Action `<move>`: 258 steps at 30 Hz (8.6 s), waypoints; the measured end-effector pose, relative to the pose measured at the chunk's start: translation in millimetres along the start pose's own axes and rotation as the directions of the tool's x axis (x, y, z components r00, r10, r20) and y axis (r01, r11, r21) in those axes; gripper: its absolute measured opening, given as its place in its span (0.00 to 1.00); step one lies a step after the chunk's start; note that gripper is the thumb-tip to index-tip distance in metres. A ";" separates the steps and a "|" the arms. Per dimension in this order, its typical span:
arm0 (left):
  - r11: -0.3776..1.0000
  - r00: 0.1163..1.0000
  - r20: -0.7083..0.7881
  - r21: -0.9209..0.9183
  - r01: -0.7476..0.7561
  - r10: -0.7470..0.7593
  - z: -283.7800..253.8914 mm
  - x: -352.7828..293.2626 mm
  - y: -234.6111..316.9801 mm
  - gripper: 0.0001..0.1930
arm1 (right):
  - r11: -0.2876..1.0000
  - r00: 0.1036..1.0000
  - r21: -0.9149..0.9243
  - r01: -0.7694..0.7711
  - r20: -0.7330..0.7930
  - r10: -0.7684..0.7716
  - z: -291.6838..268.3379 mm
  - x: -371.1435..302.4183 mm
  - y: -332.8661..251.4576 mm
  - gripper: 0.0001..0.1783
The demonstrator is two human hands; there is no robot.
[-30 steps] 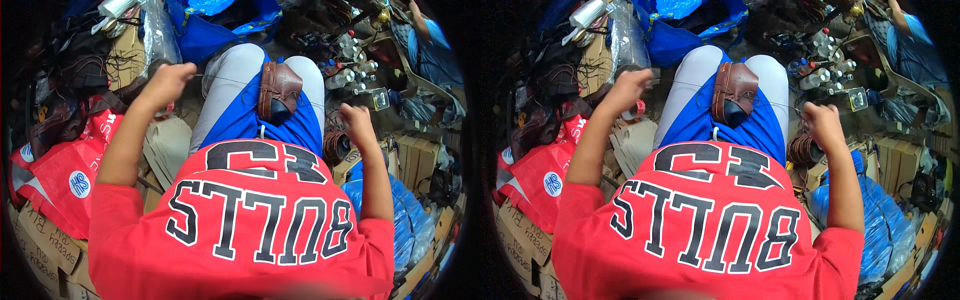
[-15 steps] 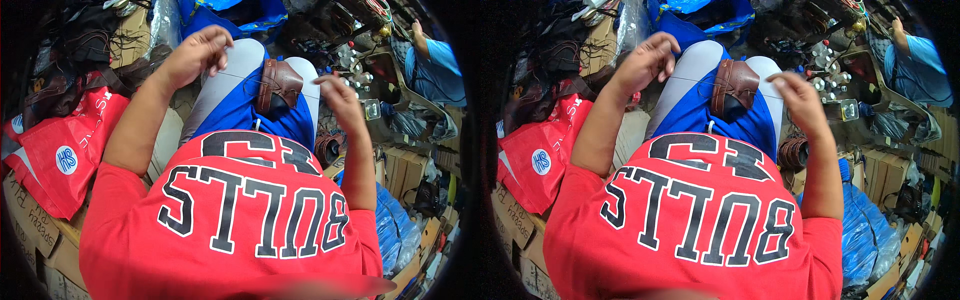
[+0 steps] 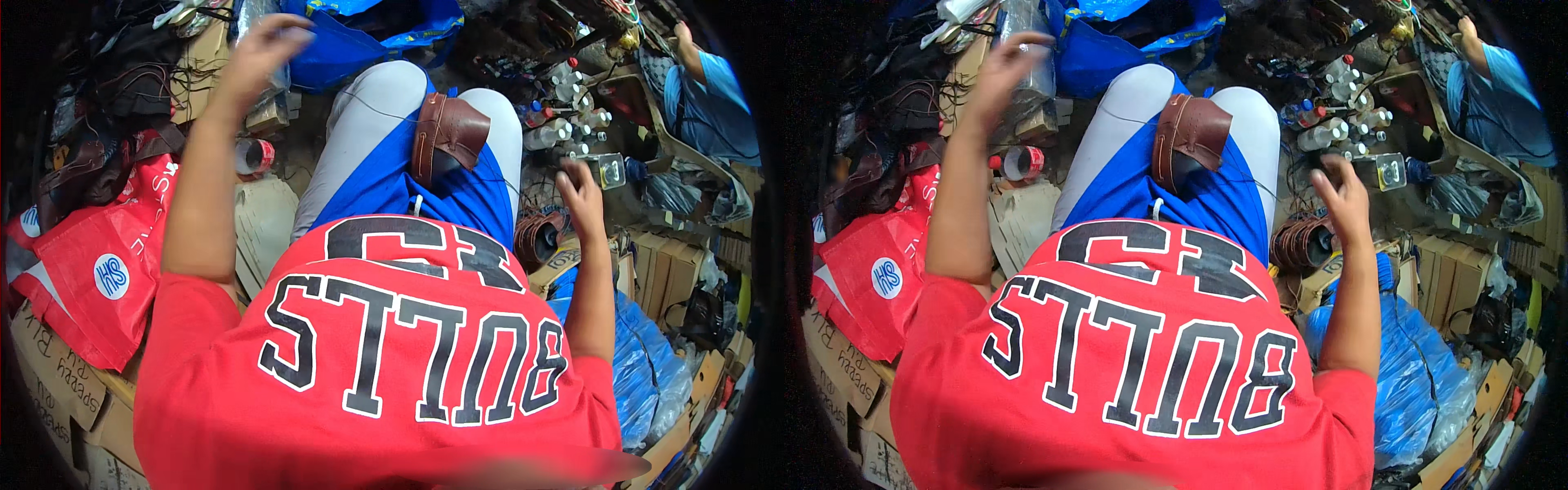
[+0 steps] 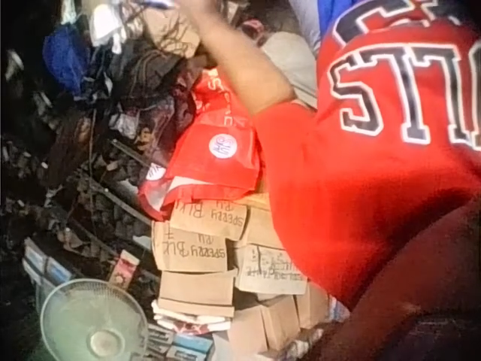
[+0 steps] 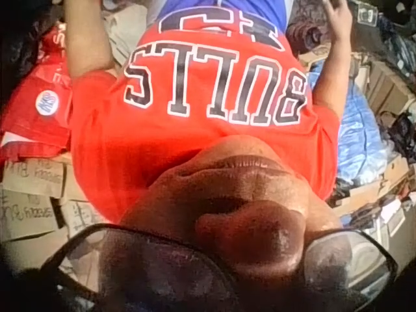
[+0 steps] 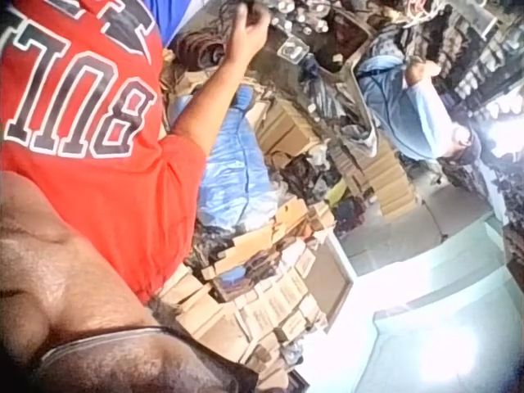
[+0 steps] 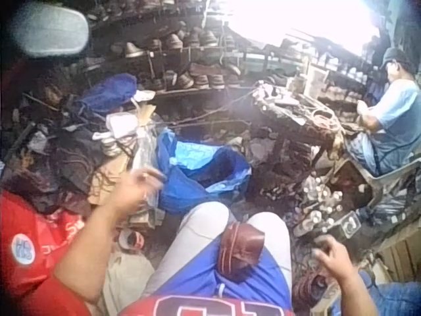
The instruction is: The person is manually stitching or sewing a leather shoe upper component using a needle and thread.
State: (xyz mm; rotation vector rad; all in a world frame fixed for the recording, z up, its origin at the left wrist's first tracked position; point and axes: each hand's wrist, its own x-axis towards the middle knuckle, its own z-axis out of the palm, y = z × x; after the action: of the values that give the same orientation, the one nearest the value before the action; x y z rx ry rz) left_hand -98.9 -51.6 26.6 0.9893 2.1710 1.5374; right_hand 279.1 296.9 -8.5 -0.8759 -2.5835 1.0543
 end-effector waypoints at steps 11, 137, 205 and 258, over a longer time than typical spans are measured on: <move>0.856 0.703 0.711 0.364 -0.366 -0.002 155.8 42.7 32.3 0.40 | 0.933 0.914 0.003 0.361 0.200 -0.354 44.5 3.5 -123.1 0.16; 0.996 0.919 0.393 0.057 -0.064 0.037 147.3 -34.1 22.9 0.09 | 0.975 0.965 0.041 0.218 0.141 -0.222 105.7 12.0 -95.4 0.10; 0.896 0.919 0.213 0.233 -0.378 0.332 152.4 -35.0 21.3 0.07 | 0.940 0.961 0.215 0.266 0.018 -0.276 108.2 21.3 -108.3 0.07; 0.708 0.793 0.571 0.469 -0.528 0.214 68.3 -18.7 -3.5 0.04 | 0.679 0.822 -0.484 0.552 0.452 -0.346 53.7 31.8 -79.7 0.08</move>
State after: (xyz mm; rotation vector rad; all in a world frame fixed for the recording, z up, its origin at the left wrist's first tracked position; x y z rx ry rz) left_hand -46.0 -16.8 -5.3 1.9062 2.1792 0.5378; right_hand 196.5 240.6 7.3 -0.0805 -3.2337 0.2261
